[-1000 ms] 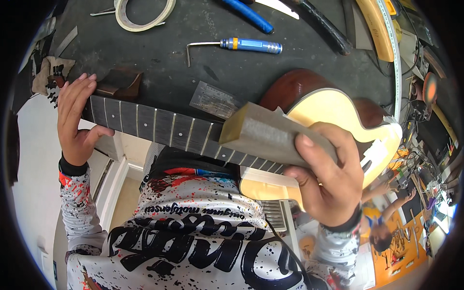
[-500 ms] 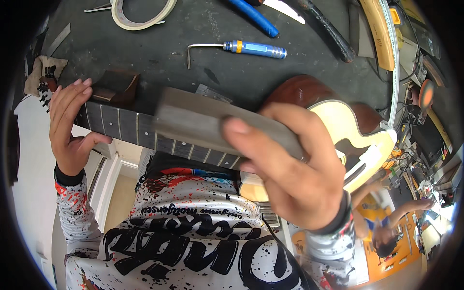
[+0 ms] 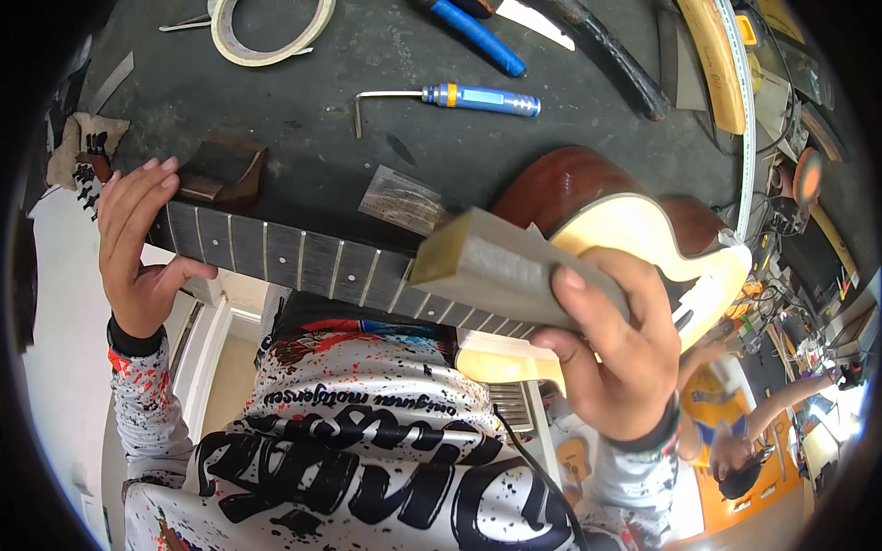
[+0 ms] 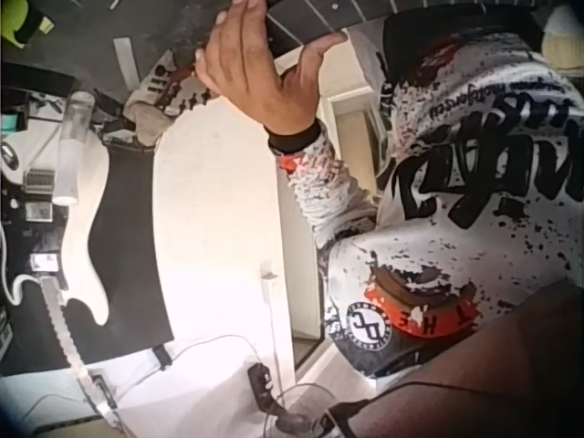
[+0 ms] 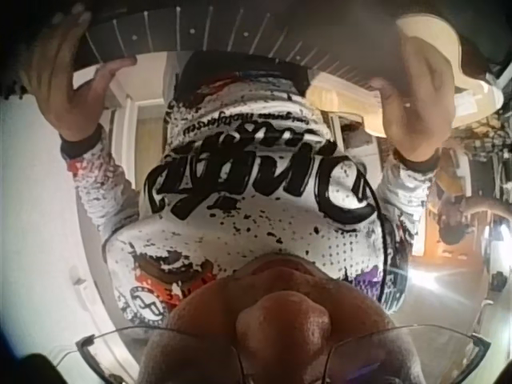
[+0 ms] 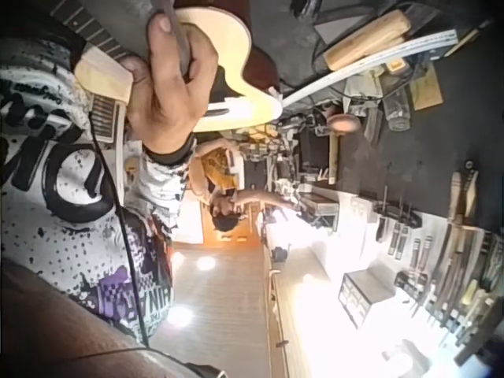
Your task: The person sands the frets of an acoustic guitar neck using a sanding block, checks the frets with a metal gauge, and sands the fretboard again with the sanding block.
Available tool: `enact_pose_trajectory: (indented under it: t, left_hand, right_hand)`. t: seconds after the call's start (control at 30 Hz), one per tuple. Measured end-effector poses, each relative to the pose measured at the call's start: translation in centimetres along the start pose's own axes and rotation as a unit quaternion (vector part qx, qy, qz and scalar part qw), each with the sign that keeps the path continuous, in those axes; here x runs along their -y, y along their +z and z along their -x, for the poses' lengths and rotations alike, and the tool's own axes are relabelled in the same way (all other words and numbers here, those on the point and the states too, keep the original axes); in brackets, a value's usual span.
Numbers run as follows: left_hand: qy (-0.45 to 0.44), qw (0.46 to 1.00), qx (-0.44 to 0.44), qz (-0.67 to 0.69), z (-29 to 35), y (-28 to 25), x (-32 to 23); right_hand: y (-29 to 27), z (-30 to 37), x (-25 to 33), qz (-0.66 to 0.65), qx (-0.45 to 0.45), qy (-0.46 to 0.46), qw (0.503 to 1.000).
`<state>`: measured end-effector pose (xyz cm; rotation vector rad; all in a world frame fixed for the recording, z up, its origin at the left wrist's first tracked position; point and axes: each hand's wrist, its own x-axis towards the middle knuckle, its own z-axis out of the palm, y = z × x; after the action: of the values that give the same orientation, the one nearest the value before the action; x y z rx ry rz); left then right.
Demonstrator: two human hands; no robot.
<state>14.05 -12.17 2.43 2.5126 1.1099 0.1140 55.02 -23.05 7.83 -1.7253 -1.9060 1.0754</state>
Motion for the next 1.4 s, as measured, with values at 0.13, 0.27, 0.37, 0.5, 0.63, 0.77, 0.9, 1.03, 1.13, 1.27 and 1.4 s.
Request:
enact_pose_trajectory:
  t: [0.13,0.27,0.37,0.5,0.63,0.77,0.9,1.03,1.13,1.27,1.4]
  left_hand:
    - [0.003,1.000,-0.002,0.008,0.1,0.3,0.0]
    - [0.002,1.000,-0.008,0.009,0.2,0.5,0.4]
    - [0.004,1.000,0.015,0.001,0.4,0.1,0.3]
    - [0.005,1.000,0.007,-0.002,0.3,0.4,0.4]
    - [0.004,1.000,-0.015,0.009,0.3,0.7,0.4]
    - [0.004,1.000,-0.016,0.002,0.5,0.5,0.4]
    - [0.009,1.000,-0.020,-0.004,0.3,0.3,0.4]
    - [0.016,1.000,-0.023,0.007,0.0,0.9,0.3]
    - [0.011,1.000,-0.020,0.007,0.6,0.5,0.4]
    - [0.005,1.000,0.003,0.005,0.5,0.1,0.4]
    - [0.013,0.999,0.027,-0.017,-0.8,-0.6,-1.1]
  right_hand:
    - [2.0,-4.4,2.0,0.003,0.061,-0.056,0.997]
    - [1.0,-3.6,0.1,0.006,0.041,-0.100,0.994]
    - [-1.0,1.4,-1.3,-0.095,-0.121,0.108,0.982]
    - [-1.0,0.3,-1.4,-0.057,-0.059,0.007,0.997]
    - [-0.4,-1.9,-0.3,-0.041,0.068,-0.047,0.996]
    - [-0.2,-0.6,-0.3,-0.021,0.011,-0.039,0.999]
    - [-0.6,1.3,-0.8,0.008,-0.015,-0.020,1.000]
    - [1.8,-3.2,0.8,0.019,0.034,-0.081,0.996]
    - [2.5,-5.9,1.5,-0.003,0.051,-0.165,0.985]
    - [-0.4,-0.6,-2.5,-0.215,-0.182,0.100,0.954]
    - [-4.4,7.3,-6.4,-0.452,-0.253,0.133,0.845]
